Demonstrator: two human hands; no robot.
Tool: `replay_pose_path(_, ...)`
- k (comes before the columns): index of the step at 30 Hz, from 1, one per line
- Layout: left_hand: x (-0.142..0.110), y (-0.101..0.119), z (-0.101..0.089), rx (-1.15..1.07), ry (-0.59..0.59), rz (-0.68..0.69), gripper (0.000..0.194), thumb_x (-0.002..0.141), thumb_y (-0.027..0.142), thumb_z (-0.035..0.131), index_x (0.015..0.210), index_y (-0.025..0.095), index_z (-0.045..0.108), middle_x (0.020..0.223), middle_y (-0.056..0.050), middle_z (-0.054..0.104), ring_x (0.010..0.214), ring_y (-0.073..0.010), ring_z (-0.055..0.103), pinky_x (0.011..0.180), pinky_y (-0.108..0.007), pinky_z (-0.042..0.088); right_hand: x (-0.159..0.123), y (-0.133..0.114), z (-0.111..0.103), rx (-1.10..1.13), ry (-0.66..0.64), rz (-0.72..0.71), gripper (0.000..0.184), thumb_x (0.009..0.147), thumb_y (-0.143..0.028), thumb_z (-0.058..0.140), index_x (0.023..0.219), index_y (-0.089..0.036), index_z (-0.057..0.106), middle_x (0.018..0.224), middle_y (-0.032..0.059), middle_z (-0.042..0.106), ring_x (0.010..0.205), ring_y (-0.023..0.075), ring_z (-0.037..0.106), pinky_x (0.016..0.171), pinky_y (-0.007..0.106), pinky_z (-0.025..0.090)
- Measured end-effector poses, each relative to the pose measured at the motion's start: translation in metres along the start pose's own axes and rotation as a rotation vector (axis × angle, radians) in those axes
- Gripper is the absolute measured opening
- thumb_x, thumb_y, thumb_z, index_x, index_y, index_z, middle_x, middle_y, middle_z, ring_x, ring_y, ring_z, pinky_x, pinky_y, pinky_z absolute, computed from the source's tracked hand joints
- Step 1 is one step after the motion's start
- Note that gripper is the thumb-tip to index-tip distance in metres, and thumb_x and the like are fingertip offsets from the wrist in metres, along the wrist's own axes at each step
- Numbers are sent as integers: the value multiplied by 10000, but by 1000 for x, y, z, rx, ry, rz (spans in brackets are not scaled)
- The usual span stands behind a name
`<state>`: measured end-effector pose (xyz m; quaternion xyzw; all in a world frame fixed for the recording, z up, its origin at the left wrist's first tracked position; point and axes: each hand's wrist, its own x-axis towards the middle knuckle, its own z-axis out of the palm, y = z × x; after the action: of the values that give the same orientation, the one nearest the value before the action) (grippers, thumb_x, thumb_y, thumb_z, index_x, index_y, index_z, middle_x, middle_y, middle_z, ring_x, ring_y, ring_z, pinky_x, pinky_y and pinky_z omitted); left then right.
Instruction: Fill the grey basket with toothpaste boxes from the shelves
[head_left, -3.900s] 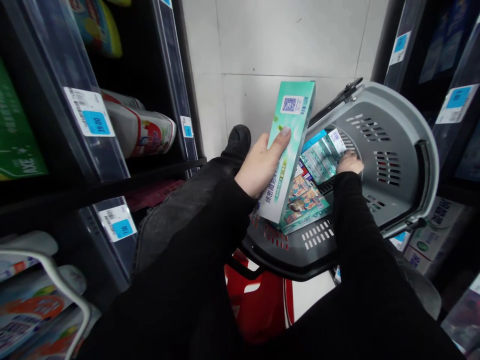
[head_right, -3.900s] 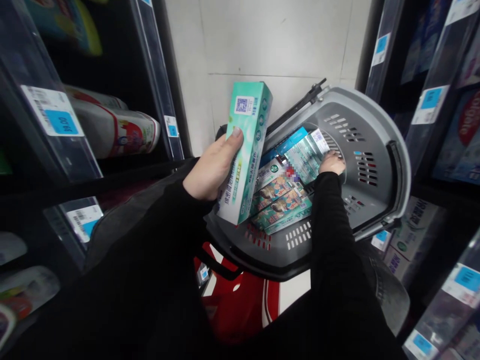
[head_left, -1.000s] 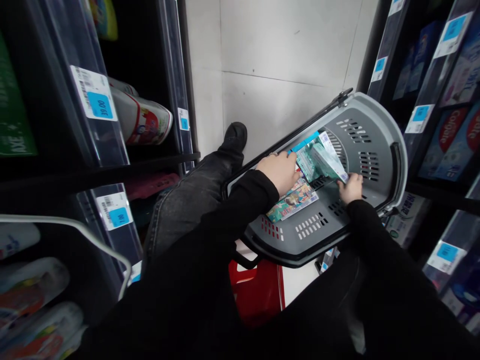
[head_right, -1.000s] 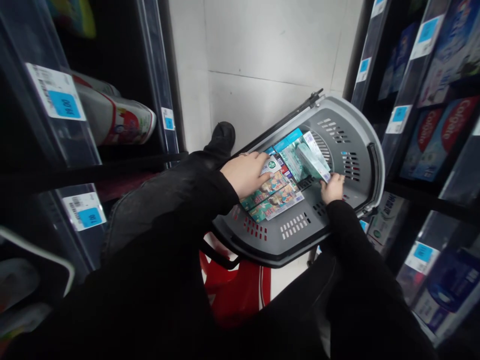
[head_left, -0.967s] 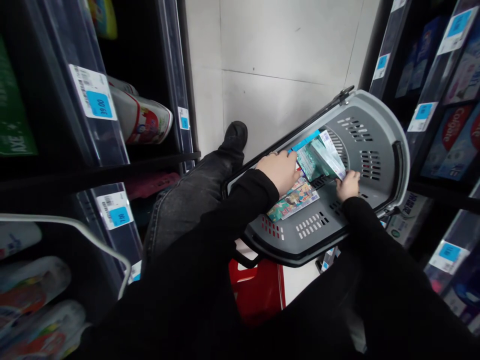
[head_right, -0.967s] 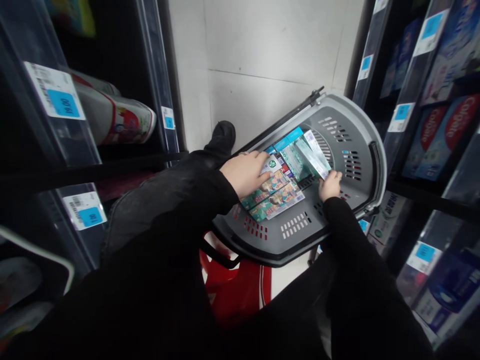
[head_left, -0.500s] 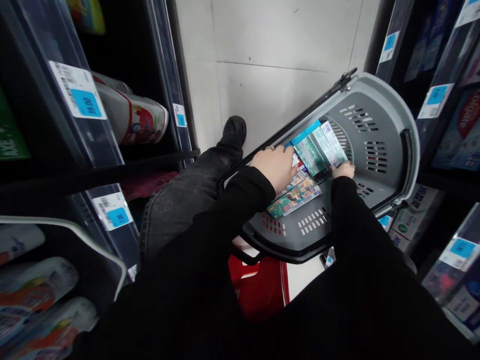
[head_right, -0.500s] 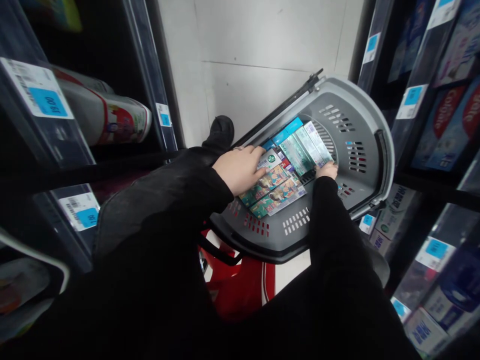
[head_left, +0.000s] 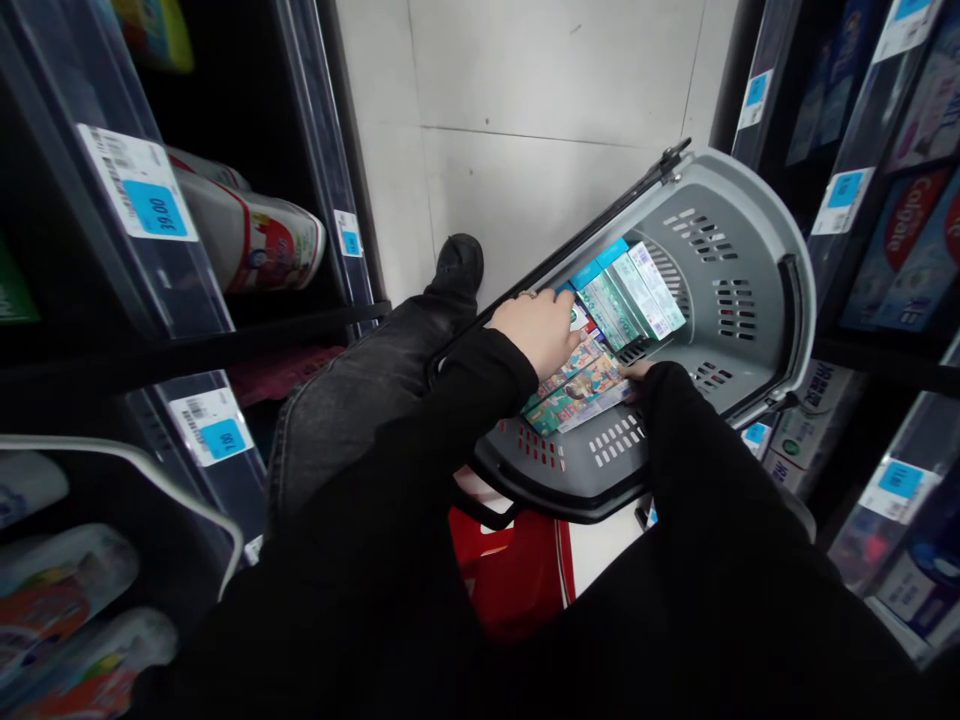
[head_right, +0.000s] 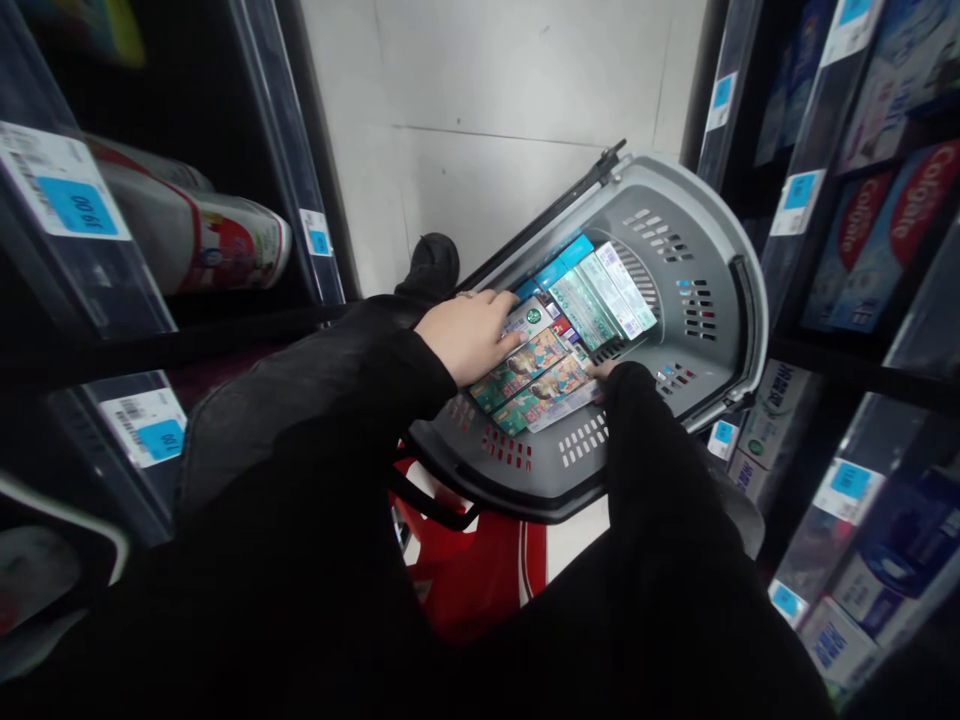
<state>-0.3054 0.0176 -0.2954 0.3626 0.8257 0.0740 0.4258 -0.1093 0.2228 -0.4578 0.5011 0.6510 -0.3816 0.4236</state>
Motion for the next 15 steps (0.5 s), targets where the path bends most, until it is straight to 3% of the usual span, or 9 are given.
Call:
replay_pose_path(4,-1,3,-3,-111,-104,31,500,926,395,478,1324,93,510,1254,-168,615,1125,-287,600,950,-383,455,-38,-7,-51,46,-332,194,209,660,-251,786,769,-105,684,738,116,697,636,228,653,604,390,586)
replay_pose_path(6,-4,11,0,-267,-257,62,580,888,444,525,1347,90,491,1266,-166,618,1136,-286,603,945,-364,460,-73,-15,-79,69,-436,144,294,630,-295,798,850,-117,719,781,110,713,666,238,673,635,389,593)
replay_pose_path(8,-8,23,10,-486,-421,81,752,802,521,612,1392,87,440,1296,-169,605,1169,-292,586,946,-353,466,-115,-22,-99,141,-512,9,493,600,-366,813,1037,-154,727,895,99,732,794,268,700,722,395,597)
replay_pose_path(10,-12,38,23,-764,-563,67,878,690,543,707,1392,97,426,1297,-164,607,1158,-293,594,922,-348,488,-154,-24,-107,205,-469,-141,643,600,-439,810,1181,-191,684,984,93,730,913,293,697,800,400,584)
replay_pose_path(12,-16,49,34,-1105,-681,48,765,650,462,741,1294,118,511,1222,-143,653,1074,-277,640,873,-345,517,-177,-21,-103,288,-375,-282,740,650,-560,756,1288,-212,615,1054,111,715,975,309,684,833,416,569)
replay_pose_path(15,-18,53,34,-1561,-716,27,502,631,249,711,1107,128,605,1036,-109,716,926,-243,691,835,-342,540,-166,-14,-77,502,-226,-417,855,781,-827,346,1344,-211,533,1124,153,676,983,306,673,800,441,567)
